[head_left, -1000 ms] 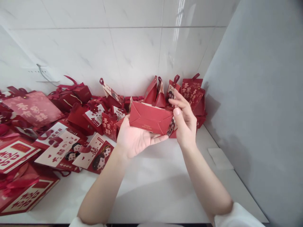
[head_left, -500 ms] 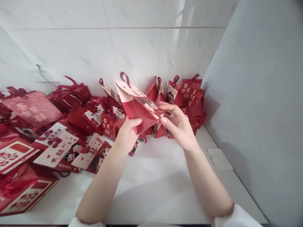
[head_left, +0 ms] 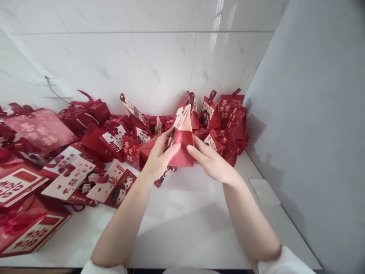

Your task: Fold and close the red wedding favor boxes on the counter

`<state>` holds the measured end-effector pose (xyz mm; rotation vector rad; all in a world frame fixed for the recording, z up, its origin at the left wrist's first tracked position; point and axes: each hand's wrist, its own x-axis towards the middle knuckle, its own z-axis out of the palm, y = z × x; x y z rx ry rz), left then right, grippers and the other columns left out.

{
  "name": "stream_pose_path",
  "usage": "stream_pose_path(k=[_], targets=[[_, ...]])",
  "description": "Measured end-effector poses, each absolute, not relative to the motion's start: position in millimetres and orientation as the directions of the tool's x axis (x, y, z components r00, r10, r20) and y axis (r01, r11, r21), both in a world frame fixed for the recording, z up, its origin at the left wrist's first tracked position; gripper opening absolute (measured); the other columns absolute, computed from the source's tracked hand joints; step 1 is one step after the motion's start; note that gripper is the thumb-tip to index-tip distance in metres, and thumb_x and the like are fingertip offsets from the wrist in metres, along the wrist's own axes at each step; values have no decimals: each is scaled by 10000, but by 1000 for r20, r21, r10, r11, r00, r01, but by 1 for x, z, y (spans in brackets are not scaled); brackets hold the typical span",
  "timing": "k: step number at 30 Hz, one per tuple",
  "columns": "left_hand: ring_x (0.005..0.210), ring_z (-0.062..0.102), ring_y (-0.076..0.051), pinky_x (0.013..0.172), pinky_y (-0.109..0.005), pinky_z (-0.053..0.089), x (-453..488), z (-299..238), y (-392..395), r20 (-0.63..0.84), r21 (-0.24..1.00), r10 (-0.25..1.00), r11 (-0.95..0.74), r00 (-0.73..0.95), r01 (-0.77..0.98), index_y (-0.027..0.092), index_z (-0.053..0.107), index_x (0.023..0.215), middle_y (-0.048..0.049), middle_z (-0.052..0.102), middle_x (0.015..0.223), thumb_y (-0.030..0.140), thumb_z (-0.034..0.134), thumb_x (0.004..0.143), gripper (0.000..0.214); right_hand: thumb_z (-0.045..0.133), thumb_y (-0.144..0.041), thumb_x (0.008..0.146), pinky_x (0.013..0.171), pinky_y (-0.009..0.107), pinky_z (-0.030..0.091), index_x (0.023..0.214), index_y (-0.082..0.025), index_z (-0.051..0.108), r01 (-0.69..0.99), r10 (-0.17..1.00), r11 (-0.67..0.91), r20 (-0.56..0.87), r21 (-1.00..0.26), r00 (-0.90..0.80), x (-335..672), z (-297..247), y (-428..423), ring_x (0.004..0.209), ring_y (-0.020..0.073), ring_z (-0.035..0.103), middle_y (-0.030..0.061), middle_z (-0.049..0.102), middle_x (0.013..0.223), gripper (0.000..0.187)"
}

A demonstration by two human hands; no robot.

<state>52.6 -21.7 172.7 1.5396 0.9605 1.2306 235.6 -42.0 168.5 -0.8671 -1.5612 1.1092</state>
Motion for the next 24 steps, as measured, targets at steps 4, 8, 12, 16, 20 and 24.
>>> stream_pose_path(k=[4,8,12,16,20,24], targets=[[1377,475,-272,1140,-404,391,48,171,-13,263,959,961,-250,89,-136,243,494,1407,-98,547,1447,509,636,875,611,581,-482,937,1019,407,528,1267,-306,654,-139,959,243,260,-960,-113,241,165,-34,1178,238,644,1,711,1225,382],[1246,601,-305,1010,-416,530,49,171,-11,98,937,975,-24,198,-348,242,652,1229,-82,658,1315,591,618,852,515,685,-456,850,825,381,600,1148,-246,710,-388,974,11,98,-922,-205,248,165,-30,1012,255,716,45,743,1157,365],[1017,714,-324,849,-423,608,51,171,-13,-16,923,969,108,245,-370,210,733,1073,-111,753,1091,553,695,800,441,724,-445,802,805,380,590,1144,-222,712,-373,948,-125,0,-919,-319,250,166,-27,980,262,723,70,745,1159,408],[803,746,-296,711,-380,612,41,175,-16,-27,979,982,64,185,-194,179,766,959,-126,775,927,476,772,757,359,610,-606,859,811,350,564,1024,-207,759,-264,967,-24,45,-964,-251,254,169,-27,925,239,726,66,781,988,457],[760,744,-278,634,-337,594,25,180,-30,-43,998,958,28,285,57,202,771,1001,-112,777,913,451,784,756,350,584,-698,830,690,321,536,961,-219,771,-124,947,115,147,-986,-286,262,179,-41,795,224,703,51,766,861,531],[827,743,-263,695,-320,588,8,178,-50,-89,973,892,-18,443,230,205,765,1042,-103,775,938,374,766,782,311,723,-478,809,543,267,411,792,-213,746,225,868,270,135,-936,-479,257,183,-60,601,157,589,-7,686,665,267]])
